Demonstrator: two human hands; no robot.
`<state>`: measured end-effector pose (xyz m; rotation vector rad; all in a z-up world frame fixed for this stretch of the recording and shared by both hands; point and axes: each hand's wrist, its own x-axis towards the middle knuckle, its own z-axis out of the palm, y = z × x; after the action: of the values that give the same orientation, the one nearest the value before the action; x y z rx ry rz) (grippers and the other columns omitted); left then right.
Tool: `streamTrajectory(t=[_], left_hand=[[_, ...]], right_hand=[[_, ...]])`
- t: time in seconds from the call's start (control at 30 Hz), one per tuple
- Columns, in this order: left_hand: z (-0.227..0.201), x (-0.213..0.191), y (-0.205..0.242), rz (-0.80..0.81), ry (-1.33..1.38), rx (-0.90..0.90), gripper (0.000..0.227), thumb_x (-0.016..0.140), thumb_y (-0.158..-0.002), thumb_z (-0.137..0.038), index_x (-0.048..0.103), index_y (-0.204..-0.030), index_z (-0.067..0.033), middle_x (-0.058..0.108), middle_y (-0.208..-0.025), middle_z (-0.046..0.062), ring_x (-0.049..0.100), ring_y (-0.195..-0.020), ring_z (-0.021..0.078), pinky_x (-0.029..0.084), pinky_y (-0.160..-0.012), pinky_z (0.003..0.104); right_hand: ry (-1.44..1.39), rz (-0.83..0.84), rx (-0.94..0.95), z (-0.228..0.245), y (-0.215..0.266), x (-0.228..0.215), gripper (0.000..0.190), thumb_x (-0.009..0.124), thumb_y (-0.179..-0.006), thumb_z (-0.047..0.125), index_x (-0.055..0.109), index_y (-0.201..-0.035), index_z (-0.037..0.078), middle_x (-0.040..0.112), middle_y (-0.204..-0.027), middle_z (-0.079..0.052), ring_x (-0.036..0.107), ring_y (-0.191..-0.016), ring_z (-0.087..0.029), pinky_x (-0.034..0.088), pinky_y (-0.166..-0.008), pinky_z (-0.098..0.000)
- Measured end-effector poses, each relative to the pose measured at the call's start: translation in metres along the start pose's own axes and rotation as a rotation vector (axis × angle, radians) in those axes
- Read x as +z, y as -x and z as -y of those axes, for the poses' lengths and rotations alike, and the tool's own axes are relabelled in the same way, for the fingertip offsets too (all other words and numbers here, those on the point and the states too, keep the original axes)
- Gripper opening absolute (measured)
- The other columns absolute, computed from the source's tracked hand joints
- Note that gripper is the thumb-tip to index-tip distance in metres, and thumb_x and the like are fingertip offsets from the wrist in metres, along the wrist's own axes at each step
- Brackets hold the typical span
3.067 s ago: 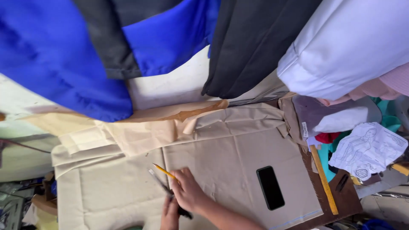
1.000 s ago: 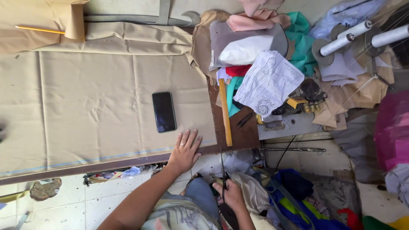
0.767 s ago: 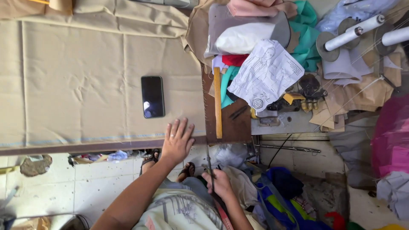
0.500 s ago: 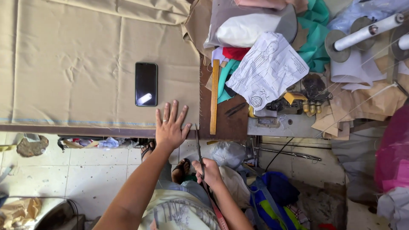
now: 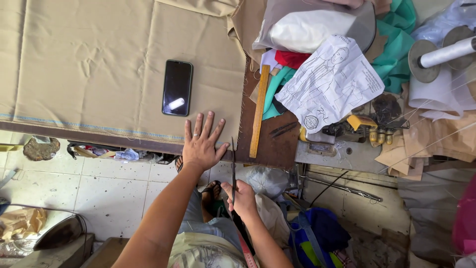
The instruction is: The person measures and marks a piece of beige fabric using a ruler and pencil, then uses a smartphone to reference information. They subsequently cut the fabric along the marked lines using scissors.
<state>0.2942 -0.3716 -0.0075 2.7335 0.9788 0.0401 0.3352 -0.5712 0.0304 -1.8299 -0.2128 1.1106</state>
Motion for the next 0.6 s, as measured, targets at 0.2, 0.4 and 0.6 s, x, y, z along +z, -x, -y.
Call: streamTrajectory(t=[0.2, 0.4, 0.6], left_hand=[[0.002, 0.004, 0.0, 0.002, 0.017, 0.001, 0.078, 0.028, -0.096, -0.075, 0.012, -0.165, -0.0416, 0.003, -0.175, -0.002, -0.004, -0.16, 0.0292, -0.008, -0.126, 0.059], [0.002, 0.004, 0.0, -0.008, 0.021, 0.003, 0.078, 0.029, -0.097, -0.074, 0.012, -0.165, -0.0408, 0.003, -0.175, -0.001, -0.003, -0.16, 0.0293, -0.007, -0.127, 0.058], [0.003, 0.006, 0.0, 0.005, 0.023, 0.005, 0.077, 0.027, -0.097, -0.074, 0.012, -0.165, -0.0413, 0.002, -0.175, -0.001, -0.004, -0.16, 0.029, -0.008, -0.126, 0.058]], right_hand=[[-0.05, -0.034, 0.05, -0.007, 0.001, 0.0, 0.04, 0.082, -0.091, 0.025, 0.06, -0.069, 0.0, 0.057, -0.045, -0.014, 0.056, -0.031, -0.019, 0.046, -0.037, -0.0255], [-0.138, -0.007, 0.047, -0.011, 0.001, -0.006, 0.043, 0.084, -0.09, 0.027, 0.06, -0.067, -0.001, 0.057, -0.046, -0.016, 0.055, -0.028, -0.019, 0.047, -0.033, -0.0262], [-0.198, 0.02, 0.0, -0.012, -0.017, -0.002, 0.045, 0.082, -0.093, 0.03, 0.061, -0.068, -0.001, 0.057, -0.045, -0.016, 0.055, -0.028, -0.02, 0.048, -0.035, -0.0283]])
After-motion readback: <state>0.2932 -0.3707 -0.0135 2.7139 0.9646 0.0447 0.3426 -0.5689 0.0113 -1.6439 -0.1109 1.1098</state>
